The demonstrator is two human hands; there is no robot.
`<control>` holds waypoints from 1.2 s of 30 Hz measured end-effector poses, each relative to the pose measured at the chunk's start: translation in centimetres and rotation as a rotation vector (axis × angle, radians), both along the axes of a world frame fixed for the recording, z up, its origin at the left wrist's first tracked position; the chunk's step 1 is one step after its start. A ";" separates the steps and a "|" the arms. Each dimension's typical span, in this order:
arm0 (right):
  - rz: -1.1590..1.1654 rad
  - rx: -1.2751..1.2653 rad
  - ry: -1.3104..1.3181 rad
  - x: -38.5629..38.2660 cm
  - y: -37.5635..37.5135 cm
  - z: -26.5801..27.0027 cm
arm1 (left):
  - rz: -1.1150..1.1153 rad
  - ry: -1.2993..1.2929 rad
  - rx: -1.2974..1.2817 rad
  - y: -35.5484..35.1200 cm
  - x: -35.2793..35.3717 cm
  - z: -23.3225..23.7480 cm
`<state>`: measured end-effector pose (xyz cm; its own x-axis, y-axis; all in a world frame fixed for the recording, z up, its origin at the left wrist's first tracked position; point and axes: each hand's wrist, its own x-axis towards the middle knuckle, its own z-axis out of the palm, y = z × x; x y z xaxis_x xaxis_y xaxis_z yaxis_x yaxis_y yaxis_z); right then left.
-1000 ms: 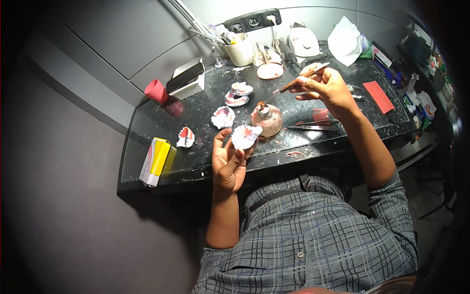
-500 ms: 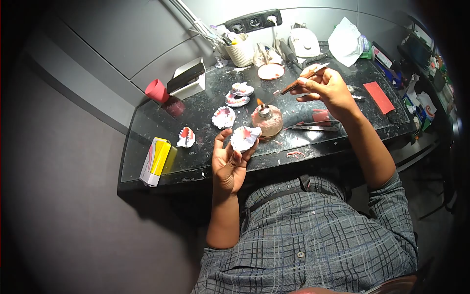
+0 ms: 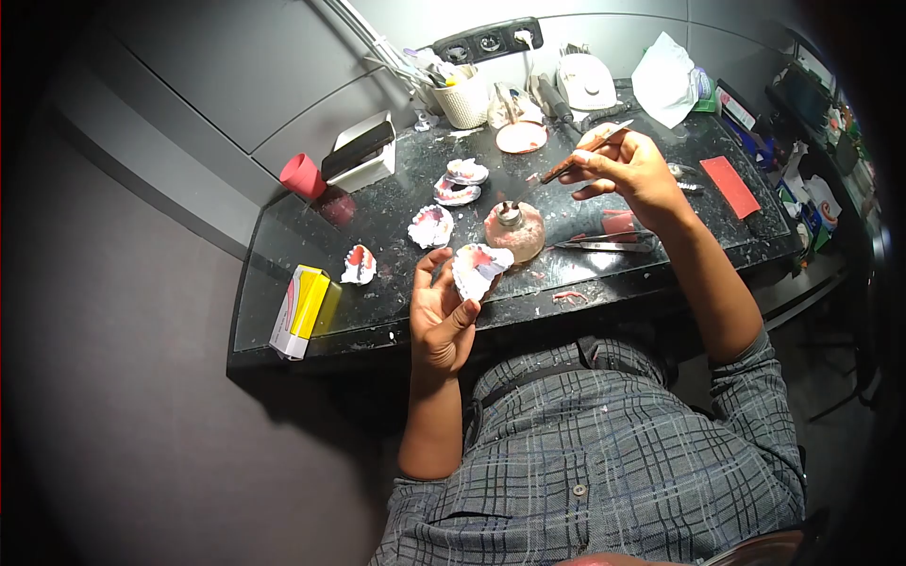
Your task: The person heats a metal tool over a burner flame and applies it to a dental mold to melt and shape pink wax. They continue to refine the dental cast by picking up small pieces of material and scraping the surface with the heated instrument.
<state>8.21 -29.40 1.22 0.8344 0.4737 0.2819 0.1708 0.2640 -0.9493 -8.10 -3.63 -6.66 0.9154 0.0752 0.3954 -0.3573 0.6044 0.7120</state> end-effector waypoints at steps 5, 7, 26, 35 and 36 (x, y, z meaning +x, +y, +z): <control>-0.001 0.000 -0.002 0.1 -0.1 -0.1 | 0.012 0.013 -0.013 -0.2 -0.1 0.3; 0.006 -0.008 -0.013 0.1 -0.1 0.0 | 0.033 -0.016 0.026 -0.3 -0.1 0.4; 0.048 0.050 -0.062 -0.4 0.1 0.2 | -0.145 0.169 -0.445 1.9 0.3 -0.7; 0.069 0.050 -0.055 -0.5 0.2 0.3 | -0.208 0.145 -0.511 2.1 0.3 -0.5; 0.081 0.057 -0.052 -0.5 0.0 0.3 | -0.180 0.144 -0.502 1.9 0.3 -0.3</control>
